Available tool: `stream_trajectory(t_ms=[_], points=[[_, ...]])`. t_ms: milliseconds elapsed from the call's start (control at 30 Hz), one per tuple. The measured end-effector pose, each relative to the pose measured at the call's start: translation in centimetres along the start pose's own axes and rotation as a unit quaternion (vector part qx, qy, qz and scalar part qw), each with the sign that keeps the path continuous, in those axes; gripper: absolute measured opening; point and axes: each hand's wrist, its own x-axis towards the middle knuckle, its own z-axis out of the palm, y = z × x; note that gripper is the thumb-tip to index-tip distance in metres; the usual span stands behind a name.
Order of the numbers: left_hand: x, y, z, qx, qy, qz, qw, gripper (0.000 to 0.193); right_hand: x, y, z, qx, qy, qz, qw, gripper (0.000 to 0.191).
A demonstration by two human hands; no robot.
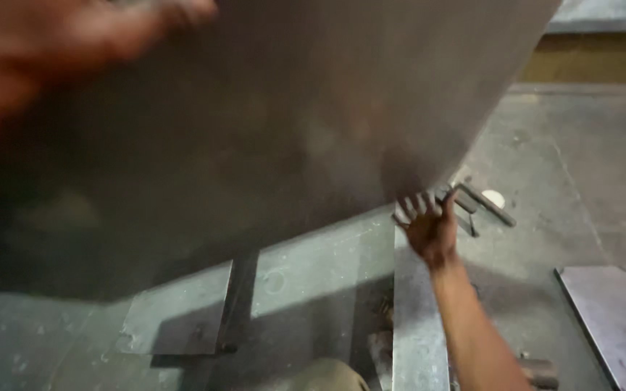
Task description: The person files the edges of a metal plate and uses a mallet to adjust the shape of the plate while working on the floor.
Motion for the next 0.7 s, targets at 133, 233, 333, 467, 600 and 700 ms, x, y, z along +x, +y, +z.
stream_trajectory(t_ms=[133,233,333,467,600,700], points=[[3.2,3.9,11.0,-0.058,-0.084,0.049,0.994,0.078,-8.2,6.6,-6.3,0.008,0.194,0.09,0.977,0.075],[4.0,6.4,21.0,-0.151,-0.121,0.039,0.98,0.084,-12.1,8.3,-10.2,-0.035,0.324,0.094,0.941,0.074],[3.5,12.4,31.1,-0.272,-0.244,-0.04,0.93,0.084,-12.7,8.1,-12.4,-0.057,0.371,0.098,0.922,0.074],[0.4,24.7,42.4,-0.362,-0.282,-0.11,0.881,0.095,-12.4,7.4,-14.0,-0.065,0.405,0.119,0.904,0.073],[-4.3,33.8,47.3,-0.338,-0.372,-0.118,0.856,0.09,-14.2,7.0,-15.7,-0.074,0.424,0.133,0.893,0.073],[-6.9,35.9,48.2,-0.326,-0.397,-0.135,0.848,0.086,-16.7,7.1,-16.9,-0.078,0.43,0.137,0.889,0.072]])
